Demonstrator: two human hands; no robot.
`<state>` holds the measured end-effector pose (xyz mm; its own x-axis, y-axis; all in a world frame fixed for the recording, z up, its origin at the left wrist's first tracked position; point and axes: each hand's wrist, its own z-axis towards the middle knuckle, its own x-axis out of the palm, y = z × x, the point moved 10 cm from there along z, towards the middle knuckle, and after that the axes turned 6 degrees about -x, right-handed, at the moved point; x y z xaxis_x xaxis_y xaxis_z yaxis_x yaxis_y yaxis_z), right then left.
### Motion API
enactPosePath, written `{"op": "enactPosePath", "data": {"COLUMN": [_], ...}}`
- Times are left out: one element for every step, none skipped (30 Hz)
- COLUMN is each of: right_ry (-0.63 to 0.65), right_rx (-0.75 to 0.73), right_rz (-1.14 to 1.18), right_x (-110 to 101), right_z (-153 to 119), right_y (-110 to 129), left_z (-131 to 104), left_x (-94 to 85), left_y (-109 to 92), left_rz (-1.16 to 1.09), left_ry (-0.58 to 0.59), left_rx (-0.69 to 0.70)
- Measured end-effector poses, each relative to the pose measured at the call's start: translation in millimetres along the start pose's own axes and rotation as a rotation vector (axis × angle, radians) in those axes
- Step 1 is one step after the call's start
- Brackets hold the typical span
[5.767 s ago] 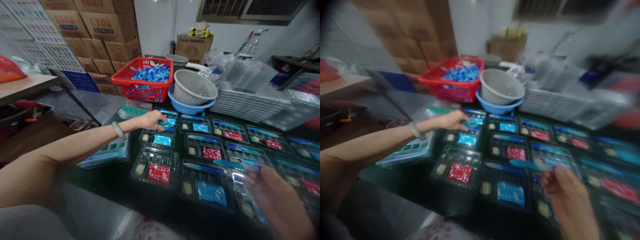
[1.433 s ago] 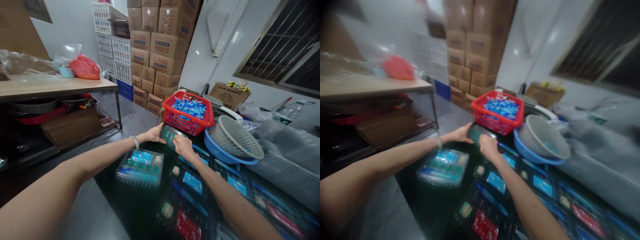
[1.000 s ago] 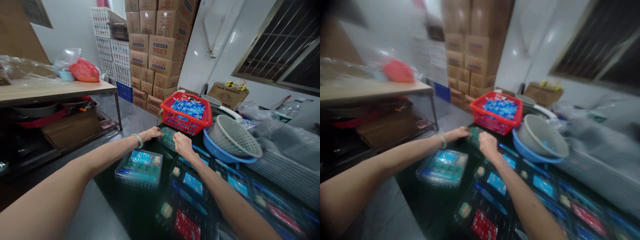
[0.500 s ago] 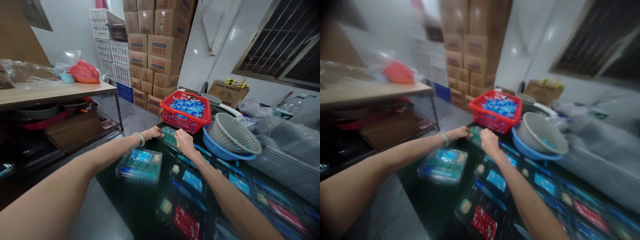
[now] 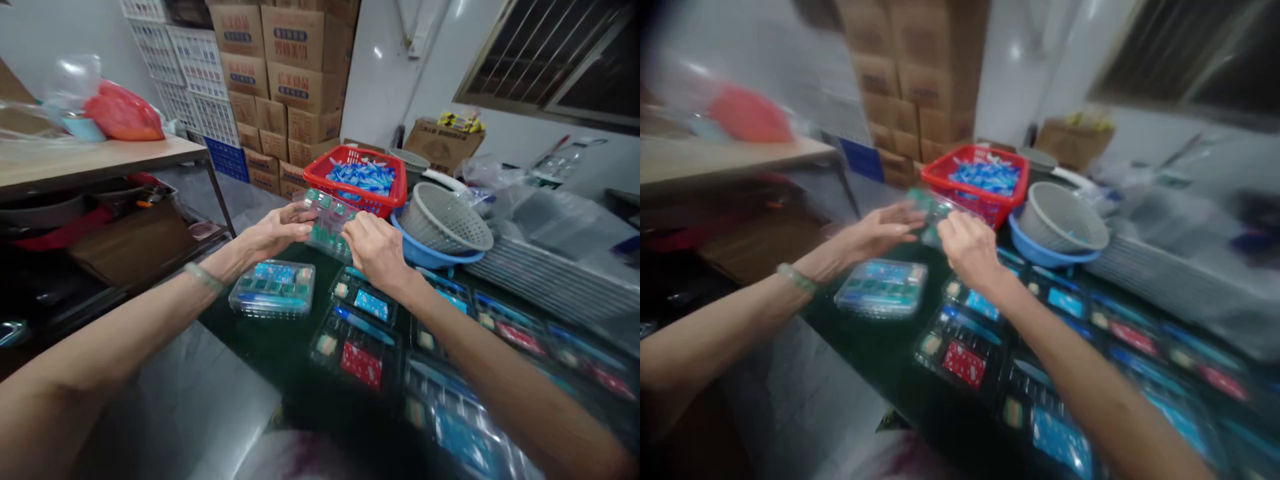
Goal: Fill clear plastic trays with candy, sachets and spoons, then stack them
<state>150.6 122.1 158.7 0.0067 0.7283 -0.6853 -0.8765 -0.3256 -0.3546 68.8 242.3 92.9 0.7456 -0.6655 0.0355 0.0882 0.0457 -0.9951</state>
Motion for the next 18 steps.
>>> {"op": "enactPosePath", "data": {"right_ry": [-0.007, -0.009, -0.011, -0.013, -0.015, -0.017, -0.015, -0.01, -0.01, -0.01, -0.015, -0.02, -0.022, -0.023, -0.024, -0.031, -0.04, -0.049], "right_rx": [-0.015, -0.031, -0.045, -0.057, -0.069, -0.072, -0.067, -0.056, -0.039, -0.019, 0.003, 0.021, 0.035, 0.052, 0.072, 0.091, 0.11, 0.128], "right_rz": [0.015, 0.039, 0.067, 0.098, 0.131, 0.163, 0.193, 0.218, 0.236, 0.251, 0.26, 0.268, 0.276, 0.281, 0.285, 0.285, 0.283, 0.281], "right_x": [-9.8, -18.5, -26.2, -33.1, -38.7, -42.9, -45.1, -45.6, -45.4, -44.4, -43.3, -42.2, -40.9, -39.7, -38.9, -39.0, -39.8, -40.9], "right_z": [-6.3, -12.7, -19.1, -25.7, -32.4, -39.2, -46.1, -53.0, -59.7, -66.0, -71.8, -76.7, -80.8, -84.0, -86.1, -87.2, -87.4, -86.7], "right_y": [13.0, 28.0, 44.3, 61.5, 79.0, 95.1, 109.4, 121.3, 130.4, 137.0, 141.3, 144.4, 146.6, 148.1, 149.1, 150.0, 150.8, 151.7], "left_z": [-16.6, -32.8, -47.9, -61.7, -73.9, -84.1, -92.4, -99.1, -104.2, -108.3, -111.5, -114.3, -116.6, -118.7, -120.4, -121.8, -122.8, -123.2], "left_x": [13.0, 23.8, 33.1, 40.2, 46.3, 51.9, 56.9, 61.0, 64.1, 66.0, 67.0, 67.7, 68.8, 71.1, 74.8, 79.8, 85.3, 90.8], "left_y": [-2.6, -4.2, -3.4, -1.8, 1.3, 5.9, 11.3, 17.4, 23.6, 29.5, 34.3, 38.1, 40.9, 42.9, 44.3, 45.6, 47.1, 48.8], "left_rz": [-0.126, -0.229, -0.307, -0.362, -0.407, -0.447, -0.487, -0.531, -0.574, -0.611, -0.639, -0.658, -0.668, -0.673, -0.675, -0.675, -0.676, -0.679], "left_ry": [0.051, 0.073, 0.078, 0.066, 0.055, 0.053, 0.06, 0.073, 0.087, 0.094, 0.094, 0.089, 0.081, 0.077, 0.079, 0.085, 0.093, 0.1], "left_rx": [0.02, 0.044, 0.06, 0.083, 0.101, 0.108, 0.108, 0.101, 0.089, 0.077, 0.071, 0.071, 0.075, 0.082, 0.091, 0.099, 0.106, 0.112]}}
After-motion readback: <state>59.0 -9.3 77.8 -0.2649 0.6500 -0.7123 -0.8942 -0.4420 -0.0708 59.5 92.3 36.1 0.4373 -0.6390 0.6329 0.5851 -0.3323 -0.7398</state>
